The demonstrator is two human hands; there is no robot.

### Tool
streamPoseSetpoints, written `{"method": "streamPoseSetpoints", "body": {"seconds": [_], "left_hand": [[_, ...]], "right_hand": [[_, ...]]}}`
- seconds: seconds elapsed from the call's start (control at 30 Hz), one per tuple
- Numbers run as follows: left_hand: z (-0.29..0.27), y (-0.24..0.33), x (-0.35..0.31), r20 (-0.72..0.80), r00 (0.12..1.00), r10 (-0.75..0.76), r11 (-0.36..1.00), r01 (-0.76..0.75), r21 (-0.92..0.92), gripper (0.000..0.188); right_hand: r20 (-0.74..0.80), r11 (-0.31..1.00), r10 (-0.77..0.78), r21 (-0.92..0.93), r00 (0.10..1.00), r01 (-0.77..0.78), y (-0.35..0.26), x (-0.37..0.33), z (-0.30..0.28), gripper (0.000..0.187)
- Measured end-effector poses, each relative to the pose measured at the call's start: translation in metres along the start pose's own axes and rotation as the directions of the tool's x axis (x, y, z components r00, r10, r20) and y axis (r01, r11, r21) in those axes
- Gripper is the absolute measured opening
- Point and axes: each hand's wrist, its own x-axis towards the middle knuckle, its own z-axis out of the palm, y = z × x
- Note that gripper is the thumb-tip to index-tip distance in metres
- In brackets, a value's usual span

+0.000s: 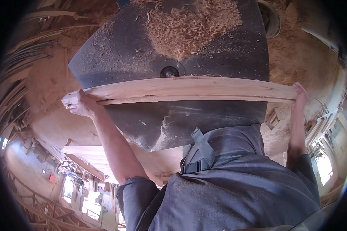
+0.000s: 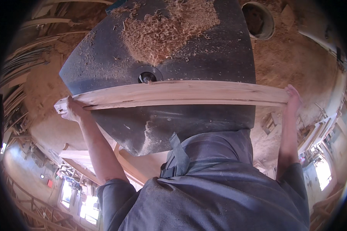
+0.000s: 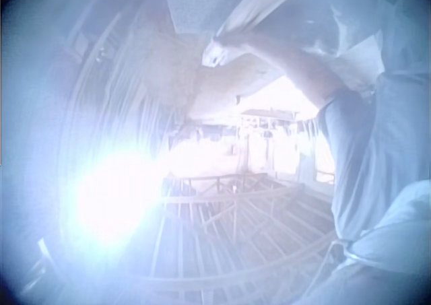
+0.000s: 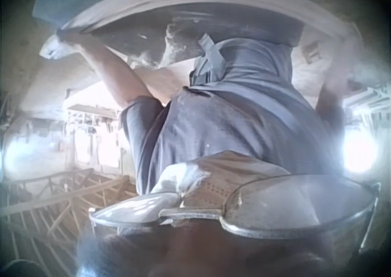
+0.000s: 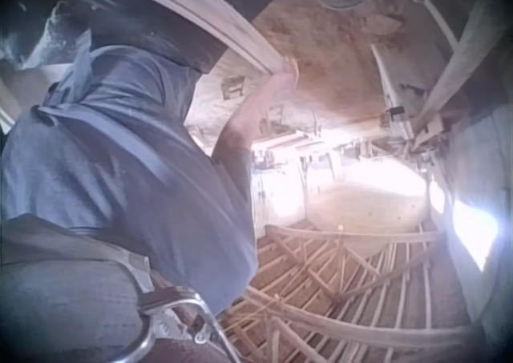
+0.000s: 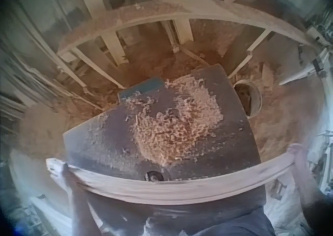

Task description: The person sands long curved and short straight wood pieces by holding them against a stationary sanding machine, then carries them to a table and sorts them into piles.

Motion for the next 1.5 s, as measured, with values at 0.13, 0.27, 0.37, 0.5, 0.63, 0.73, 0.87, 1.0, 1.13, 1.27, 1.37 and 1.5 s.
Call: {"method": "streamPoseSetpoints", "body": {"seconds": [0.13,0.27,0.37,0.5,0.63,0.73,0.87,1.0,1.13,1.27,1.37,1.5], "left_hand": [[0.0,0.013,0.003,-0.069,0.994,-0.089,0.996,0.087,-0.033,0.073],[-0.008,-0.001,0.027,-0.126,0.986,-0.108,0.993,0.101,-0.055,0.068],[-0.021,-0.014,0.049,-0.127,0.983,-0.136,0.988,0.126,-0.085,0.064],[-0.023,0.0,0.049,-0.163,0.971,-0.175,0.976,0.149,-0.158,0.067],[-0.048,-0.036,0.089,-0.213,0.961,-0.174,0.971,0.132,-0.197,0.062],[-0.08,-0.059,0.115,-0.16,0.964,-0.214,0.953,0.169,-0.252,0.073],[-0.109,-0.082,0.142,-0.204,0.928,-0.311,0.941,0.272,-0.2,0.094],[-0.127,-0.106,0.159,-0.232,0.912,-0.338,0.933,0.292,-0.209,0.096],[-0.224,-0.19,0.216,-0.007,0.927,-0.376,0.881,0.355,-0.311,0.039],[-0.262,-0.209,0.211,-0.091,0.898,-0.431,0.894,0.411,-0.177,0.043],[-0.301,-0.226,0.184,-0.116,0.886,-0.448,0.883,0.418,-0.214,0.049],[-0.349,-0.237,0.147,-0.201,0.788,-0.582,0.811,0.546,-0.209,0.059]], "right_hand": [[-0.018,1.0,0.014,-0.007,1.0,-0.014,-0.015,-0.022,0.024,0.029],[0.002,0.999,-0.022,0.041,1.0,0.022,-0.021,-0.035,0.039,0.033],[-0.041,0.996,-0.093,0.012,0.995,0.094,-0.023,-0.043,0.052,0.037],[-0.108,0.973,-0.203,-0.133,0.973,0.188,-0.029,-0.055,0.073,0.036],[-0.106,0.969,-0.23,-0.121,0.968,0.217,-0.046,-0.077,0.101,0.038],[-0.1,0.956,-0.273,-0.134,0.957,0.259,-0.067,-0.103,0.135,0.036],[-0.066,0.959,-0.271,-0.103,0.96,0.263,-0.089,-0.131,0.165,0.034],[-0.042,0.945,-0.311,-0.119,0.949,0.305,-0.095,-0.147,0.182,0.035],[-0.007,0.927,-0.356,-0.125,0.934,0.353,-0.113,-0.176,0.218,0.036],[0.078,0.905,-0.39,-0.155,0.918,0.397,-0.118,-0.187,0.239,0.039],[0.139,0.845,-0.474,-0.207,0.87,0.494,-0.129,-0.213,0.262,0.039],[0.206,0.815,-0.488,-0.24,0.848,0.527,-0.136,-0.241,0.285,0.041]]}}
